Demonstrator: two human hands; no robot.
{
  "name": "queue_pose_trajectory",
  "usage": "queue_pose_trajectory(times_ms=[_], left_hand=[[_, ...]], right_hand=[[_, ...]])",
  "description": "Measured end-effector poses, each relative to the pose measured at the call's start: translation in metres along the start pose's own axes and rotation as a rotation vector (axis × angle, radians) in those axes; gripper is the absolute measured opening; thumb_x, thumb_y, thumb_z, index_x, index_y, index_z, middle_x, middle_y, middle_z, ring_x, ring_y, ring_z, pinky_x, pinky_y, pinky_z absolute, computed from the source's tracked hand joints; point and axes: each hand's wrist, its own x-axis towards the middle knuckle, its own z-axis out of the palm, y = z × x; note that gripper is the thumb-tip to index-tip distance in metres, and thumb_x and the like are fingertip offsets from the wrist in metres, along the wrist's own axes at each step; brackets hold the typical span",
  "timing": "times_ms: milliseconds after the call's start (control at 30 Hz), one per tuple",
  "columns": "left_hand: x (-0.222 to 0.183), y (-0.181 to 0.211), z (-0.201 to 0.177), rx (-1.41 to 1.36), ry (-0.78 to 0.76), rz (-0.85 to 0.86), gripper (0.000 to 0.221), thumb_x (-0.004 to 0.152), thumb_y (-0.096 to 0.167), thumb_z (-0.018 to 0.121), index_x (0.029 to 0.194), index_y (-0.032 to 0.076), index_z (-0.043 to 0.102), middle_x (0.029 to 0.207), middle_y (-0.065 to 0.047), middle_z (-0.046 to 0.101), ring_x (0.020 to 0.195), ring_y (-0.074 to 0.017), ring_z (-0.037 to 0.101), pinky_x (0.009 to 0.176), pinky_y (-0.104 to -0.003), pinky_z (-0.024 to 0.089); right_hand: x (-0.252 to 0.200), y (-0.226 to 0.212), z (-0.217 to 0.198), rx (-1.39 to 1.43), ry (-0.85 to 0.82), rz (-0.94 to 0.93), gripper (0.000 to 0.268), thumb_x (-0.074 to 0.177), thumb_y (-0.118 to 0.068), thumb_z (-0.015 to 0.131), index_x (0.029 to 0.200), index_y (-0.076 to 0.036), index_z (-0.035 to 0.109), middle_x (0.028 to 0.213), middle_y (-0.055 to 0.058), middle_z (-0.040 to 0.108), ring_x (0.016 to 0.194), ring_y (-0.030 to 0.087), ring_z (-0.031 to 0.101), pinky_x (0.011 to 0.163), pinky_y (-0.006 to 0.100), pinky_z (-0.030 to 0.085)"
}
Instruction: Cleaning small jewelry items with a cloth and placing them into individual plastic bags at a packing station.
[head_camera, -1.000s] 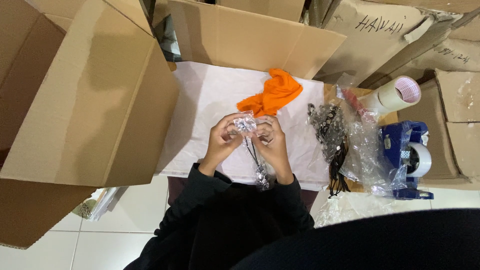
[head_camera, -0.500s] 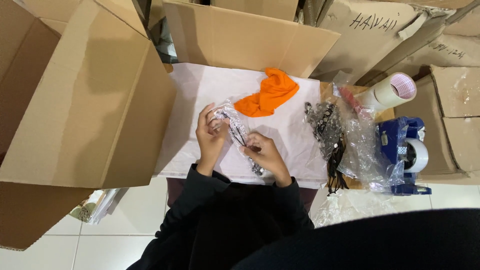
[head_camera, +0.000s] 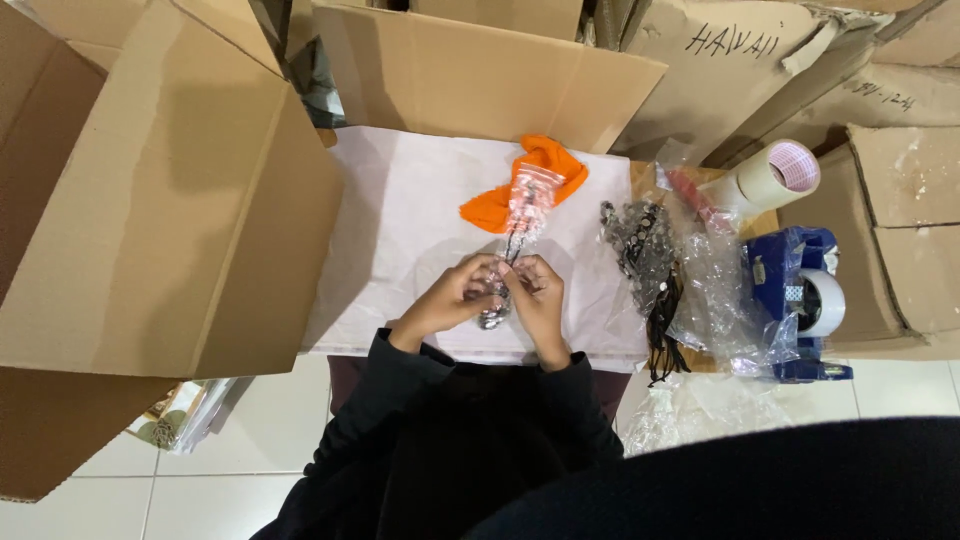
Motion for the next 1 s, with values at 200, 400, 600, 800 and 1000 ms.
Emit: queue_pose_trajectory(times_ms=[200,400,600,800,1000], left_hand=[[-0.014,-0.01,-0.017,-0.086,0.362,0.065,0.05,0.087,0.007,0.079,0.133,0.005,0.061,0.104,-0.018,0.074,0.088,-0.0221,0.072,0.071,-0.035,0.062],[-0.054,0.032,-0.05,0.559,0.947,0.233,0.026,0.093,0.005,0.071,0.118,0.001,0.07,0.099,-0.024,0.073,0.09,-0.0408,0.072,0.071,-0.044,0.06],[-0.059,0.025,-0.071,0.951,1.005,0.206,0.035,0.087,-0.008,0.067,0.119,0.003,0.071,0.122,-0.02,0.064,0.119,-0.0406,0.059,0.1,-0.05,0.051],[-0.063,0.031,-0.062,1.296,0.922,0.042,0.038,0.088,-0.008,0.064,0.122,0.006,0.071,0.118,-0.017,0.066,0.11,-0.0341,0.061,0.095,-0.046,0.05],[-0.056,0.036,-0.054,1.494,0.798,-0.202,0.037,0.092,0.023,0.063,0.127,0.019,0.071,0.125,-0.009,0.063,0.115,-0.0311,0.052,0.092,-0.047,0.035]], right_hand=[[0.004,-0.007,-0.001,-0.052,0.054,-0.064,0.019,0.094,0.0,0.068,0.112,-0.005,0.065,0.099,0.005,0.07,0.093,0.014,0.065,0.089,0.03,0.052],[0.001,-0.02,0.003,-0.103,0.006,-0.008,0.016,0.095,0.0,0.067,0.108,-0.008,0.066,0.096,0.0,0.068,0.093,0.01,0.061,0.089,0.026,0.049],[-0.001,-0.025,0.004,-0.132,0.012,-0.004,0.011,0.097,-0.002,0.068,0.105,-0.008,0.065,0.093,0.0,0.069,0.087,0.009,0.06,0.084,0.025,0.049],[-0.003,-0.033,0.007,-0.161,-0.017,-0.024,0.01,0.097,-0.002,0.069,0.104,-0.006,0.064,0.088,0.002,0.068,0.084,0.011,0.059,0.081,0.026,0.049],[-0.002,-0.03,0.005,-0.204,-0.032,-0.034,0.009,0.097,-0.002,0.069,0.104,-0.006,0.065,0.086,0.004,0.069,0.081,0.012,0.059,0.08,0.028,0.05]])
